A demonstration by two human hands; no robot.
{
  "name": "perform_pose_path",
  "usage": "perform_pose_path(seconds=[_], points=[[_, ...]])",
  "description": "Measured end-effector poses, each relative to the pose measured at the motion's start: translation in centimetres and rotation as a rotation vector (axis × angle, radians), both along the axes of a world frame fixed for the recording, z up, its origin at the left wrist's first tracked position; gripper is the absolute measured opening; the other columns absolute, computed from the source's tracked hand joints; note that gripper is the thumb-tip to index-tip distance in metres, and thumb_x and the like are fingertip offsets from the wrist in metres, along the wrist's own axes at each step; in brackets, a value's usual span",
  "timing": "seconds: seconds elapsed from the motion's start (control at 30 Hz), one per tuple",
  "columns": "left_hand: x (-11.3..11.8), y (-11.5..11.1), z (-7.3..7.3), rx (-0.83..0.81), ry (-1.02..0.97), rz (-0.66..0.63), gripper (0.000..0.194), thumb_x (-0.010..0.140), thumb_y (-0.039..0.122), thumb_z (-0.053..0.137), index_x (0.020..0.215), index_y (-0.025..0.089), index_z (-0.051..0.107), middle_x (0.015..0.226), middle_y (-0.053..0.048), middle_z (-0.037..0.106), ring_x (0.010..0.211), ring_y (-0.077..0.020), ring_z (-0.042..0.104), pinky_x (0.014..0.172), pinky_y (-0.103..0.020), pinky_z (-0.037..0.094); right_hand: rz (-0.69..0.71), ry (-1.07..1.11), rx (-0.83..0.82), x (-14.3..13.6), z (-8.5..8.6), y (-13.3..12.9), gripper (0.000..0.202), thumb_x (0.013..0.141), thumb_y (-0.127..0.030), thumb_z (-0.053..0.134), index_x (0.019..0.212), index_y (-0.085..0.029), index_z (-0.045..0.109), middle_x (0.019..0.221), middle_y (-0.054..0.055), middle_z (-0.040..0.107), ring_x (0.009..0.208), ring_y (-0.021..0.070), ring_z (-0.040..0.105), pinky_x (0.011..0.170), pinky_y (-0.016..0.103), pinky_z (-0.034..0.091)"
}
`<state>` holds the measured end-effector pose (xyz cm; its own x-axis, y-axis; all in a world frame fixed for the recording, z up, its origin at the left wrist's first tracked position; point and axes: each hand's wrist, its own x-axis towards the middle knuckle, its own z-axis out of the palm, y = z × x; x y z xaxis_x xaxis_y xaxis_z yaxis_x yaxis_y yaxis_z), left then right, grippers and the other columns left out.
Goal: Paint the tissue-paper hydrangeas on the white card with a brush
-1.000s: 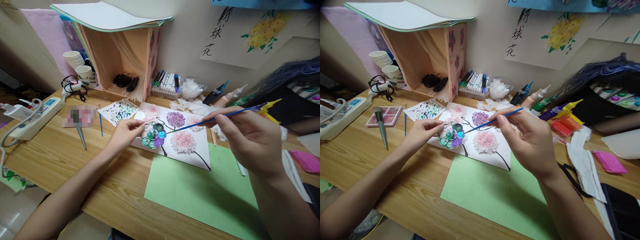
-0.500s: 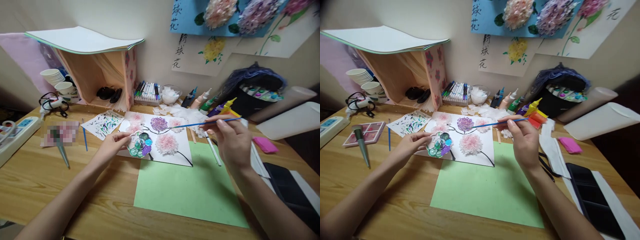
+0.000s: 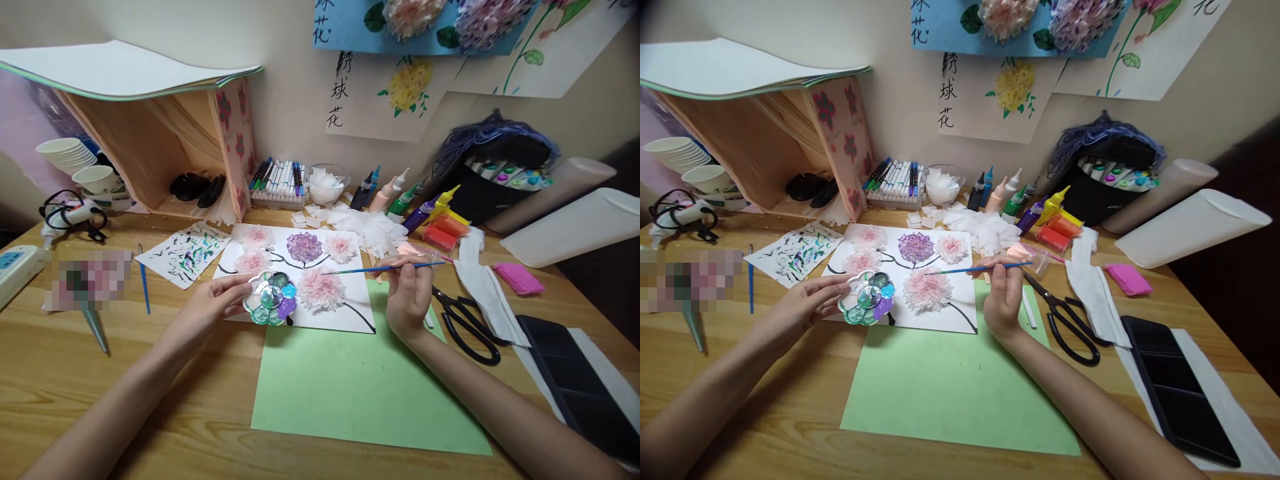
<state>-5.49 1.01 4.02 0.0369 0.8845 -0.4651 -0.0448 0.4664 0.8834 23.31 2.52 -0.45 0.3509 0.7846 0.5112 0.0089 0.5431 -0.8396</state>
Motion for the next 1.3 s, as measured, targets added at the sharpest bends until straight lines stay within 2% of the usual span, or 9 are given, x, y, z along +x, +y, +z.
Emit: perform_pose_path(seconds=[0.07, 0.27, 0.37, 0.5, 0.63, 0.8, 1.0, 1.3], points=[[0.1, -0.1, 0.0, 0.0, -0.017, -0.02, 0.031, 0.067, 0.034, 0.078, 0.094, 0.02, 0.075, 0.08, -0.001, 0.073, 0.07, -0.0096, 0.06, 0.067, -0.018, 0.048, 0.017, -0.002, 0.001, -0.1, 0.0, 0.4, 0.014, 0.09, -0.035, 0.047, 0.084, -0.024, 0.053, 0.073, -0.001, 0.057, 0.066, 0.0136, 0.058, 0.056, 0.028, 0.044], [0.7, -0.1, 0.3, -0.022, -0.01, -0.071, 0.03, 0.066, 0.035, 0.079, 0.092, 0.021, 0.076, 0.07, 0.002, 0.069, 0.062, -0.0081, 0.054, 0.061, -0.017, 0.045, 0.008, 0.097, -0.231, 0.8, -1.1, 1.5, 0.017, 0.089, -0.039, 0.05, 0.082, -0.023, 0.053, 0.071, -0.002, 0.058, 0.058, 0.0109, 0.055, 0.051, 0.024, 0.04], [0.8, -0.1, 0.3, -0.022, 0.012, -0.086, 0.027, 0.067, 0.036, 0.078, 0.089, 0.021, 0.076, 0.065, 0.003, 0.066, 0.058, -0.0074, 0.052, 0.058, -0.016, 0.042, 0.04, 0.127, -0.281, 1.1, -1.5, 1.6, 0.019, 0.087, -0.042, 0.052, 0.082, -0.024, 0.054, 0.072, -0.003, 0.058, 0.06, 0.0097, 0.056, 0.053, 0.023, 0.042], [0.6, -0.2, 0.0, -0.028, 0.023, -0.089, 0.029, 0.068, 0.036, 0.077, 0.093, 0.022, 0.076, 0.071, 0.002, 0.069, 0.062, -0.0078, 0.054, 0.057, -0.016, 0.04, 0.072, 0.116, -0.303, 1.1, -1.6, 1.6, 0.021, 0.086, -0.044, 0.054, 0.082, -0.023, 0.055, 0.074, -0.003, 0.059, 0.061, 0.0091, 0.057, 0.054, 0.022, 0.043], [0.4, -0.2, 0.0, -0.033, 0.004, -0.088, 0.031, 0.07, 0.035, 0.076, 0.097, 0.022, 0.074, 0.079, 0.001, 0.071, 0.068, -0.0103, 0.059, 0.064, -0.019, 0.044, 0.081, 0.093, -0.306, 1.1, -1.6, 1.5, 0.022, 0.085, -0.045, 0.054, 0.082, -0.023, 0.054, 0.072, -0.004, 0.058, 0.062, 0.0094, 0.059, 0.055, 0.022, 0.043], [0.5, -0.1, 0.3, -0.015, 0.059, -0.089, 0.032, 0.07, 0.036, 0.074, 0.098, 0.02, 0.074, 0.075, -0.001, 0.071, 0.065, -0.0128, 0.06, 0.063, -0.022, 0.045, 0.088, 0.038, -0.315, 1.1, -1.6, 1.5, 0.022, 0.087, -0.045, 0.052, 0.082, -0.023, 0.054, 0.071, -0.003, 0.059, 0.063, 0.0107, 0.06, 0.054, 0.024, 0.044], [0.4, -0.1, 0.2, -0.016, 0.026, -0.088, 0.028, 0.069, 0.036, 0.076, 0.092, 0.02, 0.075, 0.079, -0.002, 0.072, 0.068, -0.0124, 0.06, 0.065, -0.021, 0.046, 0.053, 0.015, -0.337, 1.2, -1.7, 1.7, 0.025, 0.086, -0.048, 0.052, 0.083, -0.023, 0.053, 0.07, -0.003, 0.058, 0.063, 0.0109, 0.061, 0.053, 0.023, 0.045], [0.6, -0.1, 0.3, -0.042, -0.014, -0.062, 0.023, 0.068, 0.033, 0.078, 0.084, 0.018, 0.074, 0.078, 0.0, 0.071, 0.067, -0.0098, 0.059, 0.063, -0.019, 0.045, 0.043, 0.124, -0.339, 1.4, -1.9, 1.9, 0.026, 0.082, -0.049, 0.057, 0.082, -0.023, 0.055, 0.071, -0.005, 0.058, 0.061, 0.0084, 0.06, 0.055, 0.021, 0.045]])
